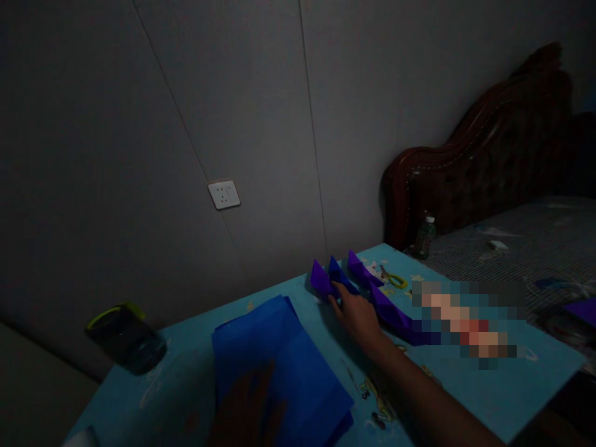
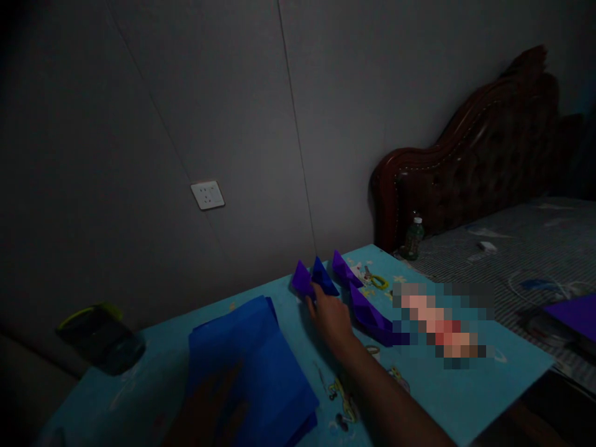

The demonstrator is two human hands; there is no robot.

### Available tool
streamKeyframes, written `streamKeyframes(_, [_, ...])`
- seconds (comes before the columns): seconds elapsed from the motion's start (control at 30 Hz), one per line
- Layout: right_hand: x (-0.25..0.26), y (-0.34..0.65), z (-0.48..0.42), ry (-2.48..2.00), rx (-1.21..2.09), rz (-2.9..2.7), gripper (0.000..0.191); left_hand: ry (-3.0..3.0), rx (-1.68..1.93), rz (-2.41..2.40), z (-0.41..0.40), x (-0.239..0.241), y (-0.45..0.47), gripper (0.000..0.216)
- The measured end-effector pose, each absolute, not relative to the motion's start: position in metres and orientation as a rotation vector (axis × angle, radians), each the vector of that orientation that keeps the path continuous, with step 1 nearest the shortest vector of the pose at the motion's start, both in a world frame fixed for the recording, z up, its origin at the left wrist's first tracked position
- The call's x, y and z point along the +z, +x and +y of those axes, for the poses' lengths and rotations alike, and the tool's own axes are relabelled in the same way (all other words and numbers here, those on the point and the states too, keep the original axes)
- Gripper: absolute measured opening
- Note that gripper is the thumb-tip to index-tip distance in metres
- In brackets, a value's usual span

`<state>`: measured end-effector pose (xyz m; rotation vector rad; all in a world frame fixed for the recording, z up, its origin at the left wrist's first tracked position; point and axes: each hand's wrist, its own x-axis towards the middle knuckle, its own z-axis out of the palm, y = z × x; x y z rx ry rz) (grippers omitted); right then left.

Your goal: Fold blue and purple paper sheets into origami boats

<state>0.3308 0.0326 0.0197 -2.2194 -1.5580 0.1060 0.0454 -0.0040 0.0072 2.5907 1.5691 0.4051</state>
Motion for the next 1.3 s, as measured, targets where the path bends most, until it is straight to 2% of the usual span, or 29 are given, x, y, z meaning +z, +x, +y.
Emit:
streamKeyframes(0.13, [0.014, 0.341, 0.034, -2.217, 0.097, -1.583, 0.039, 2.842, 0.246, 1.185, 0.020, -0.014, 0.056, 0.062])
streamKeyframes(0.3, [0.010, 0.343, 0.039, -2.139, 0.115, -1.637, 0.028, 2.905, 0.340, 0.910, 0.037, -0.031, 0.047, 0.069])
streamKeyframes(0.4, [0.010, 0.335, 0.038, -2.018, 0.143, -1.715, 0.030, 2.851, 0.513, 0.995, 0.038, -0.039, 0.045, 0.062])
streamKeyframes(0.57, [0.007, 0.300, 0.021, -1.386, 0.283, -1.952, 0.031, 2.527, 0.956, 1.255, 0.027, -0.050, 0.053, 0.060])
streamKeyframes(0.77, [0.006, 0.266, -0.006, -1.053, 0.267, -2.296, 0.031, 1.952, 1.245, 1.410, 0.011, -0.032, 0.066, 0.063])
streamKeyframes(0.97, [0.014, 0.262, -0.008, -1.107, 0.434, -2.340, 0.030, 1.860, 1.154, 1.329, 0.015, -0.017, 0.068, 0.057])
streamKeyframes(1.3, [0.001, 0.256, -0.001, -1.289, 0.682, -1.790, 0.016, 2.030, 1.058, 1.184, 0.011, -0.025, 0.070, 0.053])
